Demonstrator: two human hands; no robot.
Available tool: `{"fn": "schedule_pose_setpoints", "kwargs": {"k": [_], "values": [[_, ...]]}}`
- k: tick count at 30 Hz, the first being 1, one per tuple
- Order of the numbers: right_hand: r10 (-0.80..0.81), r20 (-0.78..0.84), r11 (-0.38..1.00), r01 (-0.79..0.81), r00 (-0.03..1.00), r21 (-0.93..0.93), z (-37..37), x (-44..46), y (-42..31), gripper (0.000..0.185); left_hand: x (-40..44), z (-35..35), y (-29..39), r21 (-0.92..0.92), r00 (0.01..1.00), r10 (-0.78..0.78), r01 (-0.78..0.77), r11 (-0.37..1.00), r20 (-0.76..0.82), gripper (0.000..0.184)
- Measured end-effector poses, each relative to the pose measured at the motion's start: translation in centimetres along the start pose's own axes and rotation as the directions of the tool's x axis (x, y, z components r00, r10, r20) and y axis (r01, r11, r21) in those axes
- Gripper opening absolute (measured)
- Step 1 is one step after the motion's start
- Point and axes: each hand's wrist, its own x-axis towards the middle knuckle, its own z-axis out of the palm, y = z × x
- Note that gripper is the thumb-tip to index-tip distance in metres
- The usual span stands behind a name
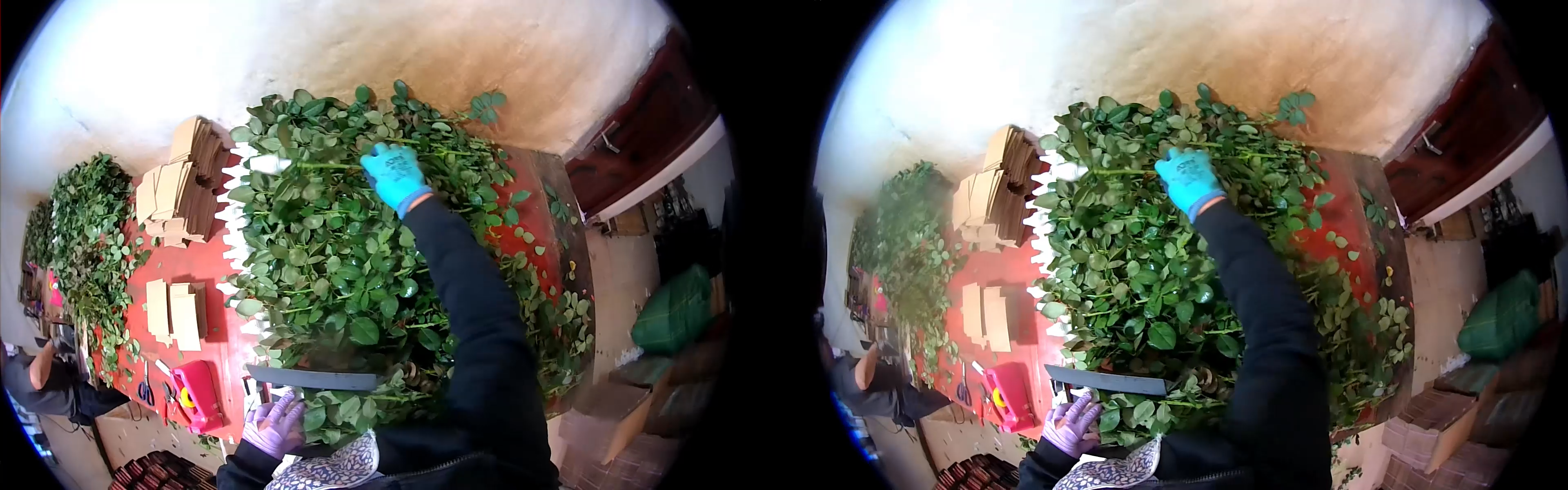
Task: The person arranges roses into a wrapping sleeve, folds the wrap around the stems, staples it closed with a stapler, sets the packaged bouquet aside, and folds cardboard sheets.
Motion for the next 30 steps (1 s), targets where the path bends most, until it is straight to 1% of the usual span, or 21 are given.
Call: {"fn": "schedule_pose_setpoints", "kwargs": {"k": [1,2,4,6,8,9,10,11,12,14,16,18,19,20,21,22,24,26,28,29,30], "values": [[-0.038,-0.099,0.999,0.041,0.994,0.028,-0.9,-0.4,0.0,0.014,0.1,-0.1,0.0,-0.002,1.000,-0.010,0.010,1.000,-0.006,0.082],[-0.047,-0.101,0.998,0.051,0.994,0.029,-2.5,-0.8,-1.0,0.014,0.2,-0.3,0.0,-0.006,1.000,-0.006,0.006,1.000,0.003,0.082],[-0.174,-0.169,0.985,0.170,0.970,-0.037,-5.5,-1.9,-3.7,0.015,0.0,-0.2,0.0,-0.017,1.000,-0.006,0.006,1.000,0.010,0.081],[-0.307,0.003,0.952,0.307,0.952,-0.017,-7.2,-2.3,-7.1,0.010,0.1,0.1,-0.2,-0.035,1.000,-0.002,0.003,0.999,0.029,0.080],[-0.399,0.087,0.913,0.404,0.913,-0.050,-7.4,-2.5,-10.4,0.018,0.3,-0.2,0.1,-0.019,0.999,-0.017,0.018,1.000,0.033,0.080],[-0.486,0.272,0.873,0.474,0.831,0.114,-7.3,-1.5,-11.3,0.022,0.2,-0.1,0.0,-0.035,0.999,-0.014,0.015,0.999,0.033,0.080],[-0.577,0.422,0.817,0.501,0.699,0.286,-7.2,-0.5,-11.7,0.027,0.2,-0.2,-0.1,-0.048,0.999,-0.014,0.015,0.999,0.033,0.080],[-0.682,0.278,0.679,0.444,0.677,0.584,-5.6,0.2,-10.6,0.034,0.3,-0.4,0.0,-0.047,1.000,-0.009,0.011,0.999,0.027,0.080],[-0.801,0.266,0.473,0.293,0.536,0.831,-4.0,3.0,-10.3,0.036,0.2,-0.2,-0.2,-0.043,1.000,0.009,-0.009,0.999,-0.015,0.080],[-0.539,0.157,0.687,0.324,0.828,0.650,-2.8,7.5,-8.8,0.037,0.2,-0.2,0.0,-0.054,1.000,-0.012,0.012,0.998,0.001,0.079],[-0.209,0.130,0.913,0.147,0.969,0.380,1.4,13.4,-6.4,0.034,0.3,-0.7,0.2,-0.065,1.000,-0.018,0.018,0.998,0.004,0.078],[0.080,0.060,0.975,-0.091,0.995,0.204,5.8,17.7,-3.3,0.026,0.0,-0.2,0.1,-0.046,0.998,-0.048,0.050,0.998,0.045,0.073],[0.148,0.023,0.972,-0.149,0.989,0.181,7.5,18.6,-1.6,0.026,-0.9,2.6,-0.3,0.055,0.996,-0.061,0.065,0.996,-0.064,0.067],[0.212,-0.013,0.965,-0.207,0.977,0.160,8.7,19.1,0.0,0.027,-0.8,2.0,-0.1,0.071,0.998,-0.062,0.064,0.995,-0.032,0.063],[0.272,0.019,0.942,-0.270,0.962,0.201,9.2,19.0,1.0,0.028,-0.7,2.2,-0.2,0.029,0.996,-0.065,0.066,0.997,-0.054,0.062],[0.326,0.056,0.914,-0.330,0.944,0.237,9.7,18.9,1.6,0.029,-0.7,2.6,-0.2,-0.018,0.995,-0.069,0.068,0.998,-0.077,0.061],[0.296,0.126,0.929,-0.316,0.947,0.190,12.1,19.8,2.5,0.033,-0.6,2.2,-0.2,-0.014,0.992,-0.059,0.058,0.998,-0.111,0.061],[0.261,0.138,0.946,-0.281,0.955,0.160,12.7,19.3,2.7,0.040,-0.7,2.6,-0.1,-0.018,0.990,-0.043,0.041,0.999,-0.134,0.058],[0.231,0.306,0.931,-0.301,0.924,0.205,12.6,19.3,2.9,0.045,-0.6,2.5,0.0,-0.012,0.991,-0.050,0.049,0.999,-0.126,0.056],[0.196,0.360,0.946,-0.272,0.912,0.174,12.2,19.5,3.0,0.048,-0.7,2.5,0.0,-0.009,0.991,-0.051,0.050,0.999,-0.124,0.056],[0.197,0.355,0.946,-0.272,0.914,0.177,11.7,19.6,3.0,0.048,-0.7,2.6,0.1,0.001,0.991,-0.058,0.058,0.998,-0.123,0.057]]}}
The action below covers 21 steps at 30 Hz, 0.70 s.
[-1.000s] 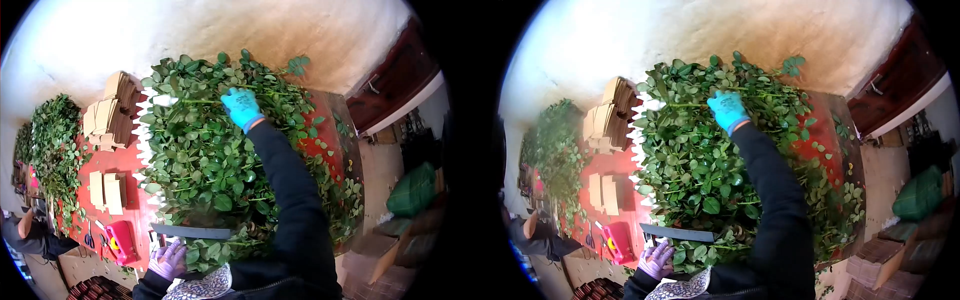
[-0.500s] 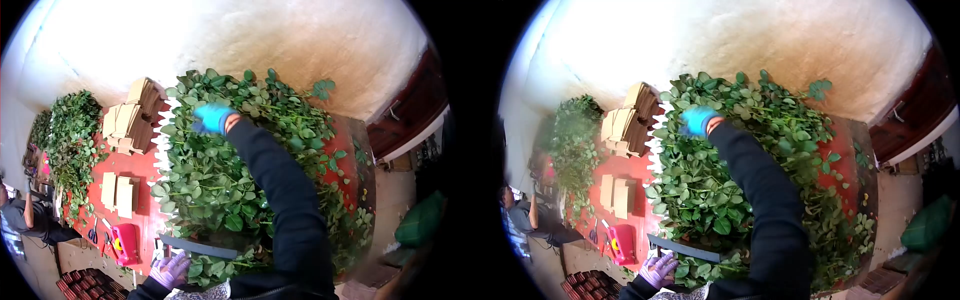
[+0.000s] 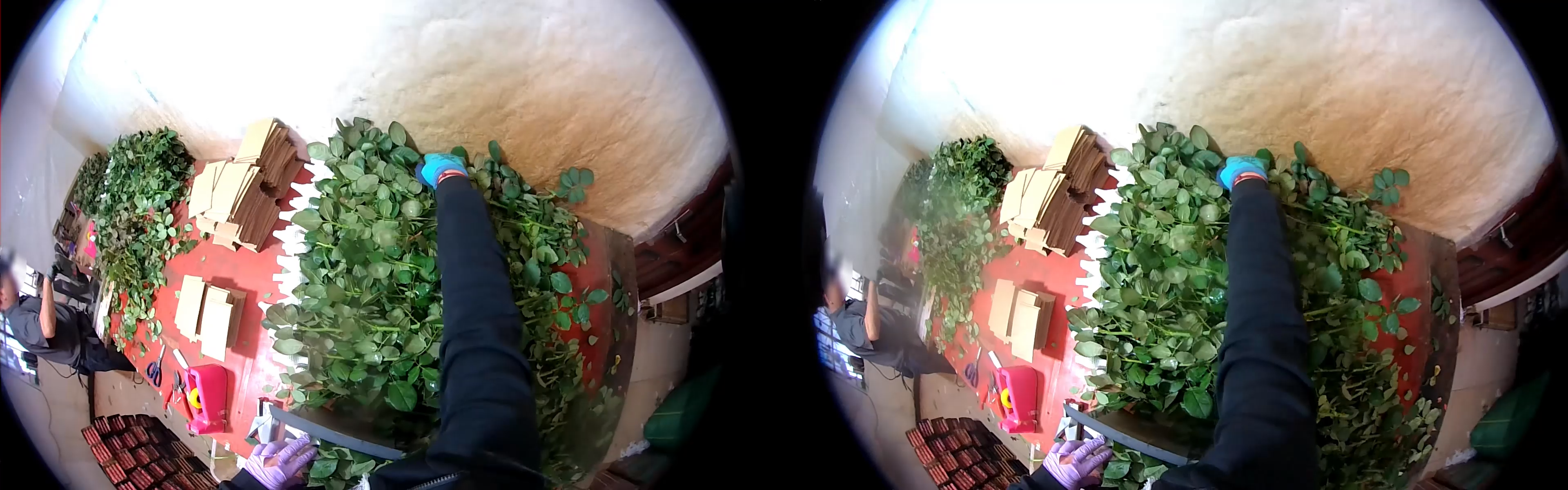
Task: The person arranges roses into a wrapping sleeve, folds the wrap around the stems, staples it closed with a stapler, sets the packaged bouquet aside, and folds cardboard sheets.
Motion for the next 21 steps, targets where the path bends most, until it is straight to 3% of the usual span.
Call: {"fn": "schedule_pose_setpoints", "kwargs": {"k": [2,4,6,8,10,12,13,18,19,20,21], "values": [[-0.027,0.061,0.994,0.033,0.998,-0.104,-2.1,-1.6,-0.6,0.045,0.0,0.0,0.1,0.010,1.000,-0.007,0.007,1.000,0.002,0.057],[-0.098,0.076,0.990,0.105,0.992,-0.090,-3.8,-2.9,-0.4,0.046,0.0,-0.3,0.3,-0.010,1.000,-0.017,0.017,1.000,0.017,0.059],[-0.242,0.018,0.970,0.243,0.970,-0.017,-5.3,-4.9,-0.4,0.044,0.4,-1.3,0.1,0.008,0.998,0.001,-0.002,1.000,0.058,0.074],[-0.339,-0.013,0.938,0.339,0.941,0.069,-5.4,-6.5,-0.2,0.037,0.4,-2.2,0.5,-0.029,0.993,-0.029,0.032,0.999,0.116,0.069],[-0.391,-0.091,0.920,0.392,0.916,0.000,-3.4,-8.3,-0.3,0.033,0.6,-2.2,0.4,0.006,0.996,0.007,-0.007,1.000,0.085,0.070],[-0.404,-0.093,0.913,0.397,0.910,-0.090,-1.8,-11.2,-0.7,0.031,0.6,-2.1,0.2,-0.019,0.997,0.018,-0.017,1.000,0.070,0.075],[-0.325,-0.064,0.943,0.319,0.943,-0.089,-2.7,-13.5,-1.8,0.027,0.7,-2.2,0.3,0.001,0.997,0.021,-0.021,1.000,0.077,0.075],[-0.248,-0.392,0.968,0.209,0.886,-0.139,-3.7,-17.2,-1.0,0.024,0.6,-2.2,0.3,-0.007,0.996,0.025,-0.024,1.000,0.090,0.079],[-0.259,-0.450,0.966,0.230,0.855,-0.119,-5.9,-18.5,-1.3,0.027,0.6,-2.2,0.3,0.006,0.996,0.031,-0.031,0.999,0.081,0.080],[-0.280,-0.608,0.955,0.281,0.743,-0.097,-7.1,-19.3,-1.2,0.029,0.5,-2.1,0.3,0.011,0.997,0.036,-0.037,0.999,0.074,0.080],[-0.240,-0.628,0.963,0.263,0.740,-0.059,-8.4,-20.3,-1.2,0.030,0.4,-1.9,0.2,-0.009,0.997,0.023,-0.023,1.000,0.078,0.080]]}}
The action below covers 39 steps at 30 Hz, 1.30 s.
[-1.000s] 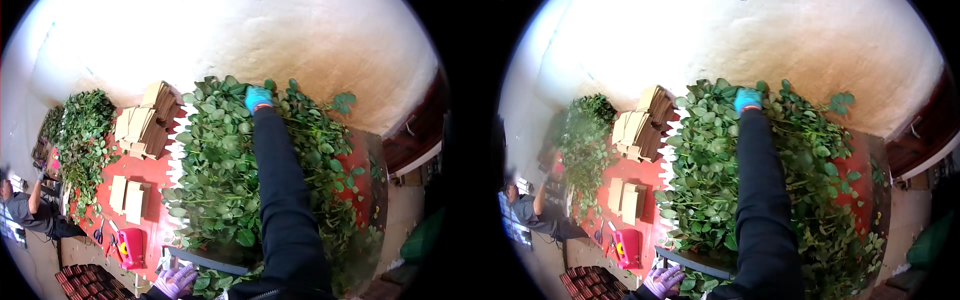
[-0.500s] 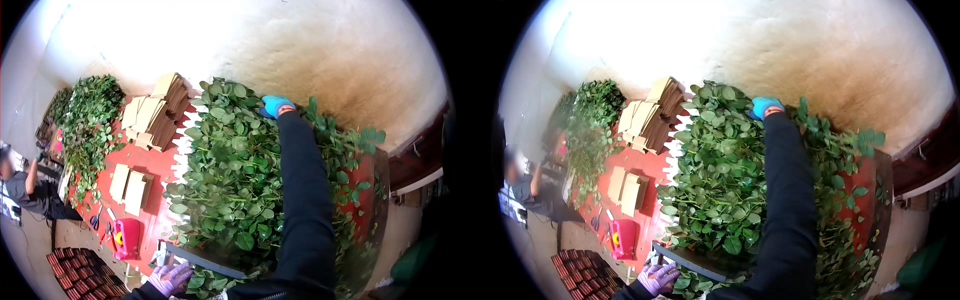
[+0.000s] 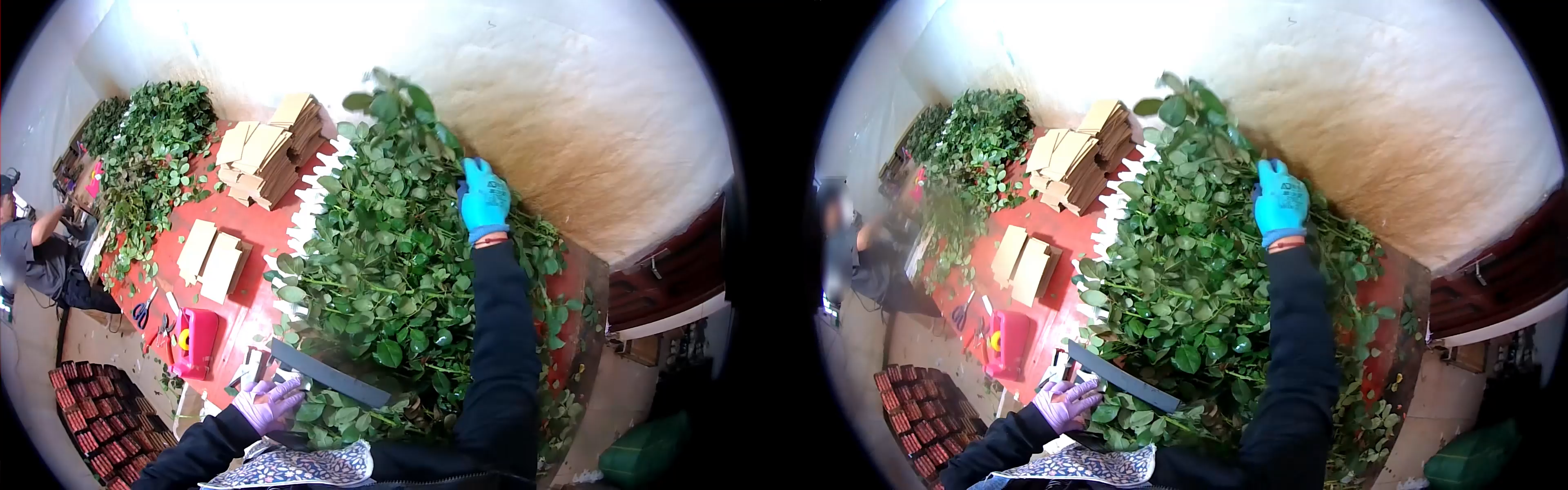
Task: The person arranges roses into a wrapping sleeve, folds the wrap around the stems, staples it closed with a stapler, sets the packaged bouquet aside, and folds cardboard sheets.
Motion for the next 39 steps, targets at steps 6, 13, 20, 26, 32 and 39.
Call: {"fn": "schedule_pose_setpoints", "kwargs": {"k": [6,13,20,26,32,39], "values": [[-0.015,0.174,0.996,0.029,0.985,-0.083,-3.8,0.7,-2.5,0.036,-0.3,-0.1,0.2,-0.014,1.000,-0.010,0.010,1.000,-0.002,0.082],[-0.379,-0.170,0.925,0.373,0.910,-0.065,-11.1,-0.3,-7.5,0.038,-0.3,-0.3,-0.1,-0.063,0.999,-0.017,0.019,0.998,0.030,0.081],[-0.167,0.310,0.977,0.200,0.936,-0.077,-8.1,-3.7,-2.4,0.044,-0.2,0.5,-1.2,-0.014,0.993,0.102,-0.103,0.995,-0.061,0.083],[-0.164,0.250,0.977,0.192,0.954,-0.090,-11.4,-6.6,-1.9,0.048,-0.1,0.6,-2.0,-0.142,0.991,0.131,-0.131,0.981,-0.011,0.086],[-0.191,0.170,0.982,0.187,0.967,0.041,-20.5,-10.3,-11.4,0.050,-0.5,1.7,-3.5,-0.287,0.972,0.204,-0.230,0.930,-0.117,0.082],[-0.215,0.360,0.961,0.262,0.908,-0.086,-22.4,-24.1,-18.8,0.049,0.5,4.0,-4.3,-0.483,0.968,0.193,-0.246,0.840,-0.159,0.082]]}}
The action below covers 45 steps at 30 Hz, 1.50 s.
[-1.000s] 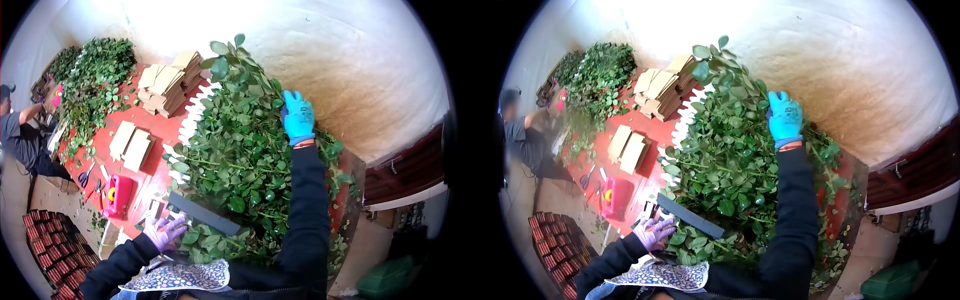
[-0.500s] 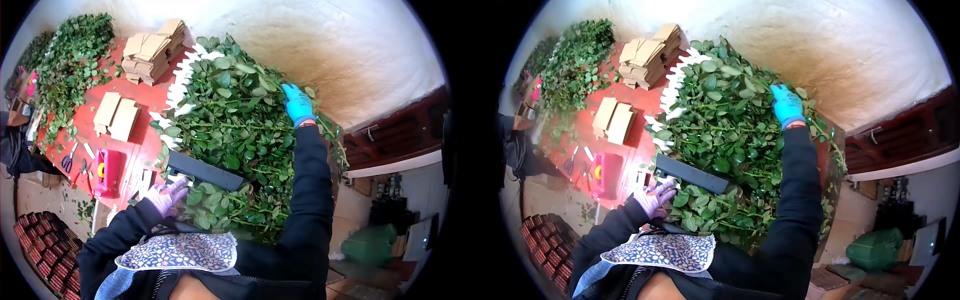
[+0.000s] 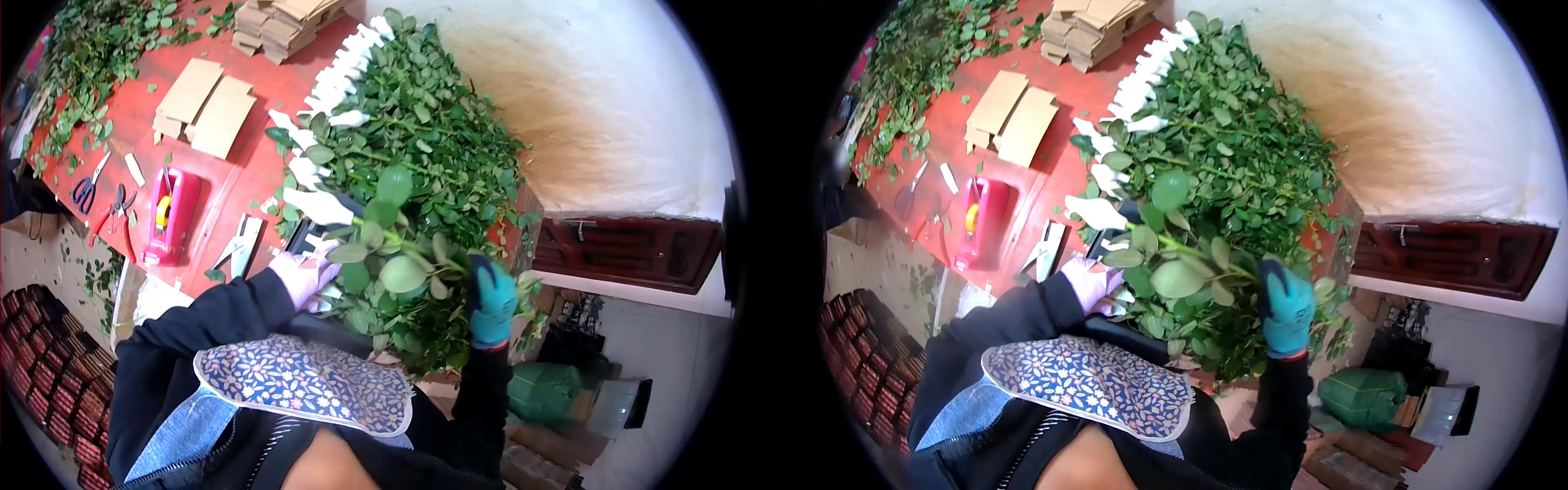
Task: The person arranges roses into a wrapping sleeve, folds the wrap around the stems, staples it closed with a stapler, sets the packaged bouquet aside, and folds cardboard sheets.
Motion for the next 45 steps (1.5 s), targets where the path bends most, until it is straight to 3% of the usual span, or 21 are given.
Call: {"fn": "schedule_pose_setpoints", "kwargs": {"k": [3,4,6,7,10,12,14,16,18,19,21,22,24,26,30,33,36,40,42,44,45], "values": [[0.116,0.320,0.988,-0.142,0.940,0.058,3.7,-5.5,-0.1,0.053,0.1,0.5,0.1,-0.126,0.999,-0.042,0.043,0.991,0.011,0.074],[0.135,0.342,0.984,-0.165,0.930,0.062,4.9,-7.4,0.0,0.053,0.2,-0.1,0.3,-0.125,0.998,-0.035,0.040,0.991,0.043,0.074],[0.116,0.575,0.992,-0.071,0.810,-0.100,7.2,-9.4,1.1,0.057,0.4,-1.3,0.7,-0.124,0.994,-0.020,0.033,0.992,0.107,0.074],[0.156,0.654,0.986,-0.072,0.740,-0.153,6.5,-8.6,0.3,0.060,0.4,-1.3,0.6,-0.030,0.998,0.050,-0.048,0.998,0.040,0.073],[0.205,0.719,0.978,-0.105,0.664,-0.182,2.2,-4.7,-1.7,0.060,0.2,-1.0,0.7,0.063,0.992,0.121,-0.122,0.991,0.020,0.073],[0.135,0.659,0.983,-0.015,0.740,-0.185,-0.6,-1.6,-2.0,0.055,0.5,-1.4,0.8,0.066,0.994,0.098,-0.101,0.993,0.044,0.075],[0.126,0.637,0.988,-0.155,0.760,-0.011,-3.4,2.8,-1.7,0.047,0.4,-1.5,1.2,0.136,0.997,0.054,-0.061,0.989,0.055,0.071],[-0.034,0.226,0.999,0.030,0.974,0.020,-3.9,7.5,-1.6,0.039,0.3,-1.5,1.6,0.162,0.998,0.020,-0.031,0.986,0.065,0.070],[-0.070,0.092,0.983,0.053,0.993,0.175,0.4,12.5,0.6,0.038,0.1,-1.9,1.9,0.173,0.997,0.030,-0.043,0.984,0.077,0.073],[-0.009,0.129,0.931,-0.039,0.992,0.363,3.5,15.0,1.7,0.038,0.0,-2.0,2.1,0.174,0.998,0.035,-0.044,0.984,0.055,0.073],[-0.033,0.144,0.953,-0.013,0.989,0.303,10.9,19.8,4.0,0.041,-0.2,-2.1,2.4,0.170,0.999,0.004,-0.012,0.985,0.051,0.074],[-0.094,0.137,0.995,0.089,0.986,0.040,14.7,21.4,5.0,0.042,-0.2,-2.5,2.9,0.176,0.999,-0.003,-0.004,0.984,0.039,0.074],[-0.164,0.156,0.986,0.166,0.974,-0.001,21.5,22.9,6.4,0.043,-0.1,-2.3,2.5,0.184,0.998,0.015,-0.027,0.983,0.065,0.074],[-0.044,0.410,0.997,0.068,0.911,-0.044,22.5,24.3,5.3,0.037,0.0,-2.6,2.6,0.237,0.993,-0.002,-0.026,0.971,0.117,0.074],[-0.075,0.523,0.976,0.170,0.849,-0.136,20.4,24.4,6.2,0.026,0.3,-2.9,2.7,0.179,0.996,0.010,-0.027,0.983,0.094,0.073],[-0.132,0.130,0.988,0.141,0.983,-0.059,14.0,23.6,5.4,0.022,0.4,-2.7,2.3,0.130,0.994,-0.006,-0.008,0.991,0.107,0.073],[-0.088,-0.184,0.993,0.072,0.979,-0.094,8.6,25.2,4.4,0.039,0.5,-2.3,1.9,0.214,0.998,0.040,-0.049,0.976,0.043,0.072],[0.025,-0.215,0.936,-0.099,0.976,-0.339,11.8,31.1,9.3,0.034,0.3,-1.8,2.8,0.306,1.000,-0.009,0.004,0.952,0.017,0.066],[-0.092,-0.385,0.967,0.175,0.918,0.187,9.7,30.6,8.1,0.030,0.3,-2.2,3.2,0.307,1.000,-0.011,0.013,0.952,-0.007,0.064],[-0.018,-0.135,0.809,0.094,0.991,0.581,2.6,25.7,1.8,0.029,0.4,-1.9,3.1,0.235,0.994,-0.088,0.071,0.969,0.060,0.068],[-0.133,-0.270,0.851,0.250,0.954,0.461,2.8,22.9,0.1,0.029,0.4,-2.0,3.0,0.222,0.997,-0.062,0.052,0.974,0.039,0.069]]}}
